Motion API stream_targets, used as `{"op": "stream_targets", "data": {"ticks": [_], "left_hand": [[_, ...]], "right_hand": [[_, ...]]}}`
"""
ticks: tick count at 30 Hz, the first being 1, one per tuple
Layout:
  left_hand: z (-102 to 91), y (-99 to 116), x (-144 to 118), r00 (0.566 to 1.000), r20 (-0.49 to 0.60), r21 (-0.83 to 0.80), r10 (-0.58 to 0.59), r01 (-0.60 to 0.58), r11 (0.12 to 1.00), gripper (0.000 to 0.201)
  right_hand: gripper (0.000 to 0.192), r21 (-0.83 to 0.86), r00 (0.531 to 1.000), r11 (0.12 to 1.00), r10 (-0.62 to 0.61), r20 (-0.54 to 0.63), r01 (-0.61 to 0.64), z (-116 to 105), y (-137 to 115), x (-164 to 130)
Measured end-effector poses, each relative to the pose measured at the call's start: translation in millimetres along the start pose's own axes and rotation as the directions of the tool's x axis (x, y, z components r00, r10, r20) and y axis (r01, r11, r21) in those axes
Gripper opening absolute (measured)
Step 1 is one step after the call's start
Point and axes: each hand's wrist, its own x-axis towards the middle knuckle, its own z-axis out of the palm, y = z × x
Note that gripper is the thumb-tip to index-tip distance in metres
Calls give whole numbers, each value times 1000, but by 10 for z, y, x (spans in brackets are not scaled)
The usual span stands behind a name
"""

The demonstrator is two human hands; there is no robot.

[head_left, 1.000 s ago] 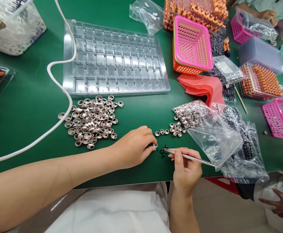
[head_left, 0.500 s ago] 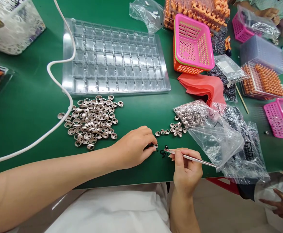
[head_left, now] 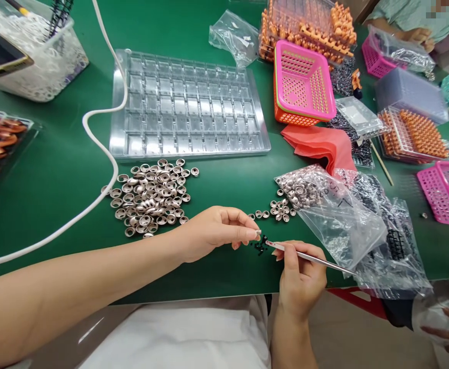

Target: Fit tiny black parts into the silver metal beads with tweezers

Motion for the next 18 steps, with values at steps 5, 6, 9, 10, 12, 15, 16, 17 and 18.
{"op": "stream_targets", "data": {"ticks": [5, 6, 9, 10, 12, 15, 16, 17, 18], "left_hand": [[-9, 14, -4, 991, 96, -272, -91, 114, 956, 28], [-10, 10, -7, 989, 110, -297, -101, 129, 946, 28], [-12, -9, -8, 983, 138, -355, -118, 161, 921, 29], [-12, -16, -6, 982, 143, -369, -122, 167, 914, 29], [-13, -28, -3, 981, 147, -390, -125, 174, 904, 28], [-16, -36, -2, 980, 152, -403, -126, 178, 898, 27], [-18, -37, -3, 980, 154, -405, -126, 179, 897, 27], [-18, -37, -4, 980, 155, -405, -128, 181, 896, 28], [-18, -36, -5, 979, 156, -404, -130, 183, 896, 28]], "right_hand": [[7, -3, 1000, 1000, 6, -9, -6, -11, 20, -7], [7, 5, 1000, 1000, 9, -8, -9, -14, 23, -7], [8, 13, 1000, 1000, 23, -10, -23, -21, 30, -8], [8, 11, 1000, 1000, 26, -12, -26, -22, 32, -9], [8, 3, 1000, 1000, 28, -10, -28, -23, 34, -10], [8, 0, 1000, 1000, 27, -11, -27, -25, 36, -13], [8, -1, 1000, 1000, 29, -12, -29, -27, 36, -13], [8, -2, 999, 1000, 31, -10, -31, -29, 36, -14], [8, -4, 999, 999, 34, -8, -34, -31, 37, -14]]}}
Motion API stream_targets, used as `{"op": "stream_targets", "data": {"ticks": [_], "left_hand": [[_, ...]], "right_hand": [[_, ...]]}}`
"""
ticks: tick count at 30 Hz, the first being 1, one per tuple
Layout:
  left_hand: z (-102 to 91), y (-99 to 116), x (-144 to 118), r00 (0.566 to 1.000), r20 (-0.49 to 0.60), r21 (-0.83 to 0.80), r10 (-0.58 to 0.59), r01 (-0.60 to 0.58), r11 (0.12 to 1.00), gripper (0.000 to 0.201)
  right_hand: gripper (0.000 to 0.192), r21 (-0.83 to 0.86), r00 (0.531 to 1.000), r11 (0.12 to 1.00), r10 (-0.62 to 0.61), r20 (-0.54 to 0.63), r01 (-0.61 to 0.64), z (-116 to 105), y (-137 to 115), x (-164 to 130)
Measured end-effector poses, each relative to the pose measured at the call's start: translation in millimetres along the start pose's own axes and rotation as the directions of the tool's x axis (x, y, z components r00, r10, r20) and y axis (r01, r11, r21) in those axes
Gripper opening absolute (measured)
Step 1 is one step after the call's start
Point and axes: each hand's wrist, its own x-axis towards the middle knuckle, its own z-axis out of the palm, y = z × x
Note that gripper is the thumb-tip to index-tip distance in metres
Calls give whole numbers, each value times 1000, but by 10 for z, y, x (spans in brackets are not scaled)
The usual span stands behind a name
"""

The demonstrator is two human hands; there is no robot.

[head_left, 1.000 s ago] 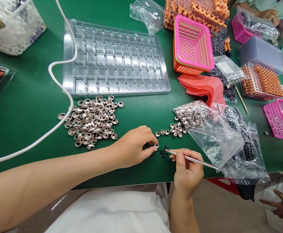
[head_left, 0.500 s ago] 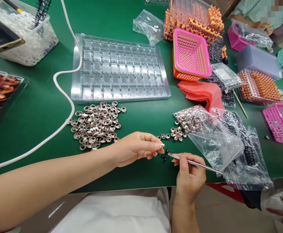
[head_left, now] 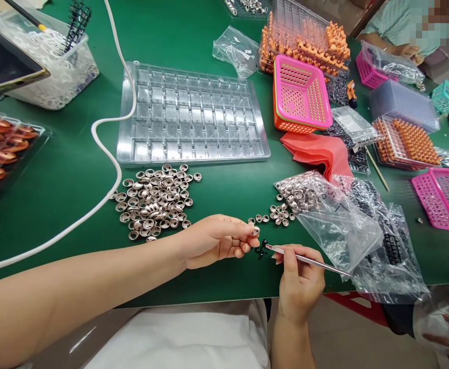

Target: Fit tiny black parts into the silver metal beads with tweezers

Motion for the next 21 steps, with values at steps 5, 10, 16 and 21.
{"op": "stream_targets", "data": {"ticks": [5, 10, 16, 21], "left_hand": [[3, -1, 11, 1000, -26, 34, 11, -10, 999, 32], [-6, -14, 15, 999, -31, 81, 40, -37, 996, 35], [-15, -25, 17, 996, -26, 133, 83, -78, 988, 34], [-12, -29, 29, 996, -35, 140, 83, -78, 987, 36]], "right_hand": [[10, -4, 1000, 1000, 16, -2, -16, -4, 4, -7], [11, 0, 999, 999, 47, -11, -47, -1, 8, -17], [11, 4, 998, 998, 55, -13, -55, -7, 11, -19], [10, 13, 999, 999, 50, -14, -50, -2, 13, -20]]}}
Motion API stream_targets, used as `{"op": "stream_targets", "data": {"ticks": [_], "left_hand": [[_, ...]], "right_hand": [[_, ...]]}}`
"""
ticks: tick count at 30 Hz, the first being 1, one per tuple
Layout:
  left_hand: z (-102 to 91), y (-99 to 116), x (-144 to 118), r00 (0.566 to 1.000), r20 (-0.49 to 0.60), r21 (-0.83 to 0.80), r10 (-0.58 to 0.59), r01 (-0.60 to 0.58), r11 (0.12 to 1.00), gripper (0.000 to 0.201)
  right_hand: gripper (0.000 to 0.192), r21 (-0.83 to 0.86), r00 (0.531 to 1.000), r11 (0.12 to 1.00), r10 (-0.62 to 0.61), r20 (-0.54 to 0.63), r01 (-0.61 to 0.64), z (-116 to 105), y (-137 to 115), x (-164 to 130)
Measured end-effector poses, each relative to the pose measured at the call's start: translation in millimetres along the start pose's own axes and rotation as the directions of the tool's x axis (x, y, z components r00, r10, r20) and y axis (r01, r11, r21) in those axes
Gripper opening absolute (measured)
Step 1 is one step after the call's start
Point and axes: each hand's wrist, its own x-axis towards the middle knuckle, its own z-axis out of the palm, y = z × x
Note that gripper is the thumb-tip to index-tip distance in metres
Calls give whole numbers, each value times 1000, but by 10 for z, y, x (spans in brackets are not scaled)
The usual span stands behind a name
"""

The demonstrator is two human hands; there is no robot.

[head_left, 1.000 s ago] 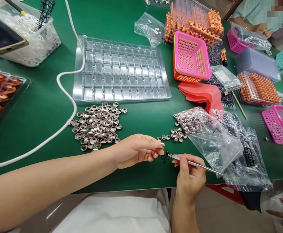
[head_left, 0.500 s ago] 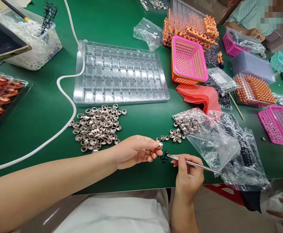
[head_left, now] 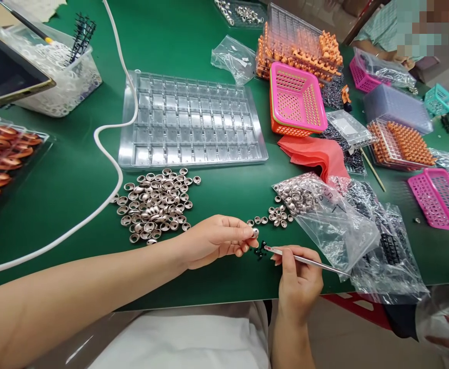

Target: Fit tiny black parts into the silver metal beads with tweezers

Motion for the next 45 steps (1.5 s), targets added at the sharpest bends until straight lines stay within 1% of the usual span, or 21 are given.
{"op": "stream_targets", "data": {"ticks": [14, 16, 17, 18, 19, 20, 21, 22, 23, 24, 25, 26, 27, 28, 29, 31, 33, 36, 38, 40, 45], "left_hand": [[4, -29, 13, 1000, 7, 39, 7, -8, 999, 35], [11, -15, 15, 999, -4, 106, 36, -35, 994, 34], [15, 5, 9, 998, -13, 180, 63, -60, 982, 32], [17, 33, -4, 994, -26, 294, 104, -92, 951, 30], [17, 71, -27, 989, -32, 440, 146, -117, 890, 27], [14, 116, -59, 978, -39, 602, 204, -140, 786, 23], [5, 166, -100, 958, -48, 766, 284, -147, 626, 21], [-11, 219, -149, 941, -25, 898, 338, -127, 420, 19], [-35, 272, -204, 922, 3, 975, 388, -89, 204, 19], [-66, 323, -263, 907, 22, 1000, 420, -24, -1, 21], [-102, 370, -324, 906, 20, 981, 423, 63, -182, 23], [-142, 412, -383, 909, -10, 935, 417, 157, -319, 25], [-180, 449, -440, 910, -44, 882, 413, 229, -412, 26], [-212, 480, -491, 906, -62, 839, 420, 275, -470, 23], [-234, 504, -534, 905, -58, 811, 421, 289, -509, 20], [-228, 526, -579, 899, -43, 784, 436, 301, -543, 18], [-155, 506, -554, 891, -5, 795, 455, 279, -538, 18], [22, 402, -383, 908, 97, 849, 408, 138, -509, 20], [119, 309, -223, 902, 159, 877, 401, 58, -478, 23], [163, 224, -75, 889, 169, 897, 426, 40, -439, 27], [103, 95, 119, 873, 167, 953, 459, -23, -303, 20]], "right_hand": [[10, -10, 1000, 1000, -8, -13, 8, 3, 11, 0], [10, -18, 1000, 1000, -8, -13, 8, 2, 13, 3], [10, -21, 1000, 1000, -7, -10, 7, 2, 15, 4], [10, -20, 1000, 1000, -7, -7, 7, 1, 18, 4], [10, -15, 1000, 1000, -7, -4, 7, -1, 23, 3], [10, -8, 1000, 1000, -8, 0, 8, -2, 28, 2], [9, -1, 1000, 1000, -8, 2, 8, -4, 33, 0], [9, 6, 1000, 1000, -7, 6, 7, -6, 38, -3], [10, 12, 1000, 1000, -5, 12, 5, -10, 42, -6], [10, 18, 1000, 1000, -3, 19, 2, -14, 43, -9], [10, 23, 999, 1000, 0, 32, -1, -18, 42, -11], [10, 27, 999, 1000, 3, 47, -5, -24, 39, -13], [10, 28, 998, 1000, 5, 63, -7, -29, 36, -14], [10, 29, 997, 1000, 6, 78, -8, -34, 31, -15], [9, 29, 996, 1000, 5, 90, -8, -38, 28, -15], [10, 33, 995, 999, 1, 96, -4, -43, 28, -17], [10, 43, 996, 999, -2, 89, -2, -44, 36, -20], [11, 44, 996, 999, 7, 89, -11, -48, 49, -25], [11, 34, 996, 999, 13, 90, -17, -53, 48, -25], [11, 35, 996, 999, 10, 87, -13, -58, 40, -22], [10, 40, 994, 999, 12, 107, -17, -62, 27, -13]]}}
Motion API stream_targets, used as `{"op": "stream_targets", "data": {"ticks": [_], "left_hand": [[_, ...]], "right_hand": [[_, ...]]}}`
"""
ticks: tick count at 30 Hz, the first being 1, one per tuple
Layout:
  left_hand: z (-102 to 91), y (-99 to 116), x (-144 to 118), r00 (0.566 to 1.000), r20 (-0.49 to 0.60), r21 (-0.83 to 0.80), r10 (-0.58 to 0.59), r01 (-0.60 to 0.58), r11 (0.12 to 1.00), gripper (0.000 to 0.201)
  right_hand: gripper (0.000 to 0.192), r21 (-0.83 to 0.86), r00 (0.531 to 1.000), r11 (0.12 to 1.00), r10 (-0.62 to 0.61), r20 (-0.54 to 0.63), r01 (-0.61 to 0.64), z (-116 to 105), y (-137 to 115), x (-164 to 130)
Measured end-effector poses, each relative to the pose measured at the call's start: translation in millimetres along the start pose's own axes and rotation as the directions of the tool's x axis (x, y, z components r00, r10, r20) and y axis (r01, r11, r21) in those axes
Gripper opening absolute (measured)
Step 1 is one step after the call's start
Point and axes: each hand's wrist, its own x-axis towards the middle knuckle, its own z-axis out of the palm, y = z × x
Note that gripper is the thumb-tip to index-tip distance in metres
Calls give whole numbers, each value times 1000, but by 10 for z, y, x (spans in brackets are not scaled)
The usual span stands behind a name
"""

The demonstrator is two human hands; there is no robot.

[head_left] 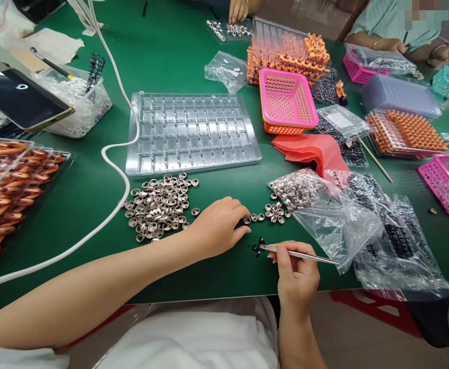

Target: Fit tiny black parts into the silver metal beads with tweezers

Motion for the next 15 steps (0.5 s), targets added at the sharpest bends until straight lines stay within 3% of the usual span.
{"op": "stream_targets", "data": {"ticks": [7, 15], "left_hand": [[90, -45, -3, 999, -31, -49, 27, -29, 998, 9], [-38, -47, -81, 998, 66, 27, 7, -9, 1000, 28]], "right_hand": [[11, -18, 1000, 1000, 11, 11, -11, -11, 52, -12], [11, -10, 1000, 1000, 14, -2, -14, 8, 25, -2]]}}
